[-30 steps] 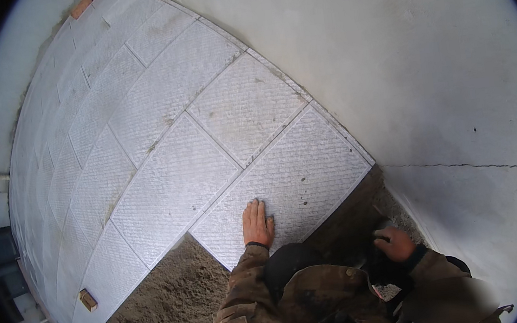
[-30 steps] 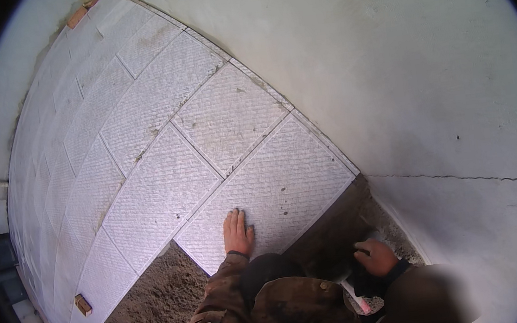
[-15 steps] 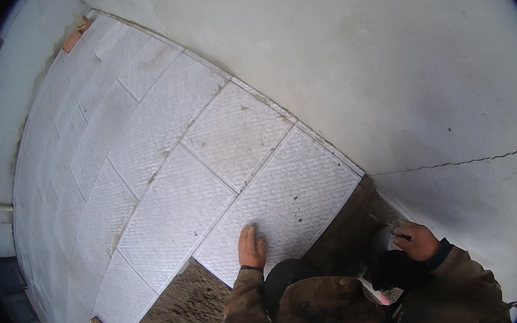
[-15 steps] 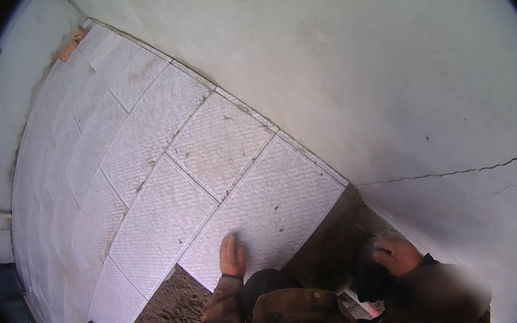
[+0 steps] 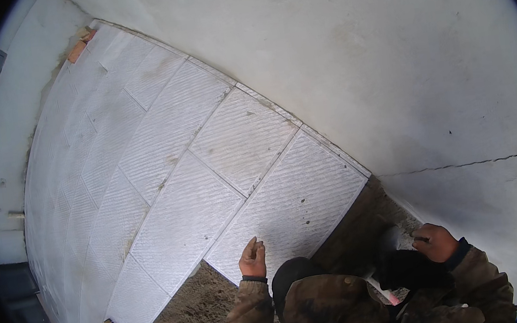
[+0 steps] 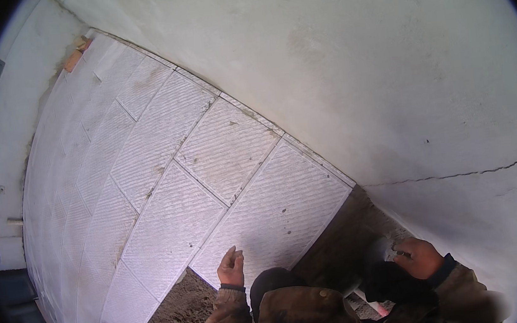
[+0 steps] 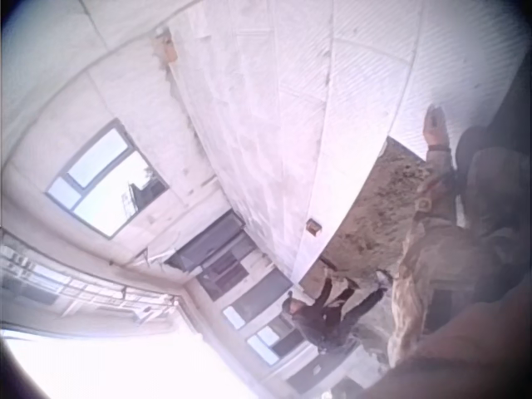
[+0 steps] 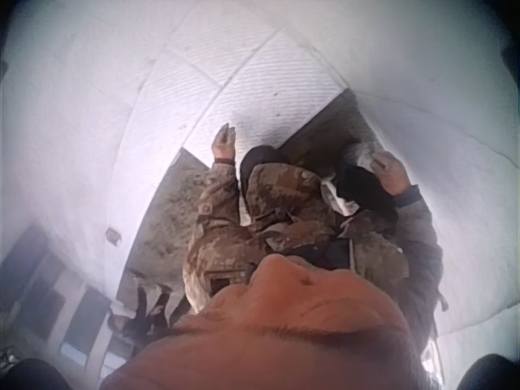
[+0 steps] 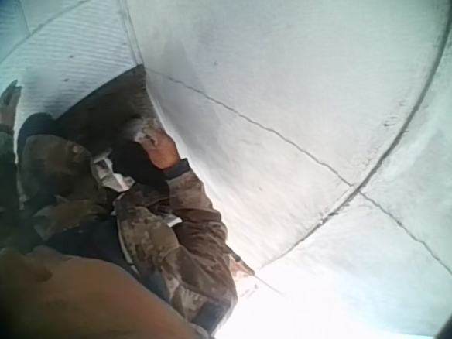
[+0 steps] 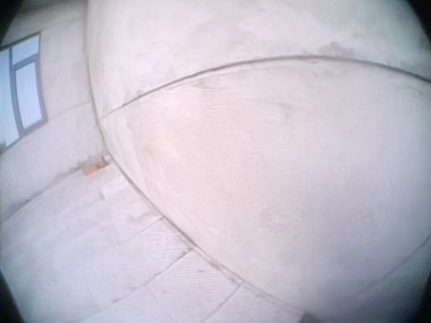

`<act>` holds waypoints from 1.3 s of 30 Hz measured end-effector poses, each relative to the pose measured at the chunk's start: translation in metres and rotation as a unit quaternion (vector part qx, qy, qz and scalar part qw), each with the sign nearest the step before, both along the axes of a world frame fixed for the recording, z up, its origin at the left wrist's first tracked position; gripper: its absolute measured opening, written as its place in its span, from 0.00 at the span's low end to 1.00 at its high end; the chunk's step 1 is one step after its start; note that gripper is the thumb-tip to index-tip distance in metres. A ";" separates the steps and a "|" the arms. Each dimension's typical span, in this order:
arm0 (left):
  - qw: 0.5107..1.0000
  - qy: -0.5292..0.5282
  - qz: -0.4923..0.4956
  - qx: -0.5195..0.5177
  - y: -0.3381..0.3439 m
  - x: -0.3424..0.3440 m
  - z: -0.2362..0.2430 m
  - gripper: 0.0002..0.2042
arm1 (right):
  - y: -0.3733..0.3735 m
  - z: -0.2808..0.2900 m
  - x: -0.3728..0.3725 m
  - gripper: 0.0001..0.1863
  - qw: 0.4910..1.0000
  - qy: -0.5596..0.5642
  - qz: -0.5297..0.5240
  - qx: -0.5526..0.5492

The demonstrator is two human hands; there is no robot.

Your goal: The person spreads cement on the floor using a trowel, then places and aligns white floor tiles. They use a string line to check alignment and tap tiles with a rubber mallet to level them. The person also retrieves a box of tiles from a stack.

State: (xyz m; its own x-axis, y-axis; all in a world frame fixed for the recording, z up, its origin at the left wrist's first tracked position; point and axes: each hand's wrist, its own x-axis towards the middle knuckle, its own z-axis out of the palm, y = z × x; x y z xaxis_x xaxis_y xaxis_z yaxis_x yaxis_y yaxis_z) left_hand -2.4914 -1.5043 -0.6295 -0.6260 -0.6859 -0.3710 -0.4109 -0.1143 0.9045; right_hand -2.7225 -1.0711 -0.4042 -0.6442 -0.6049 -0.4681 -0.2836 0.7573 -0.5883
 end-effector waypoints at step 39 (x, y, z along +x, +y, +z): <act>0.937 -0.245 -0.239 -0.069 0.159 0.056 0.251 0.17 | 0.029 0.034 -0.022 0.17 0.974 -0.154 0.084 0.142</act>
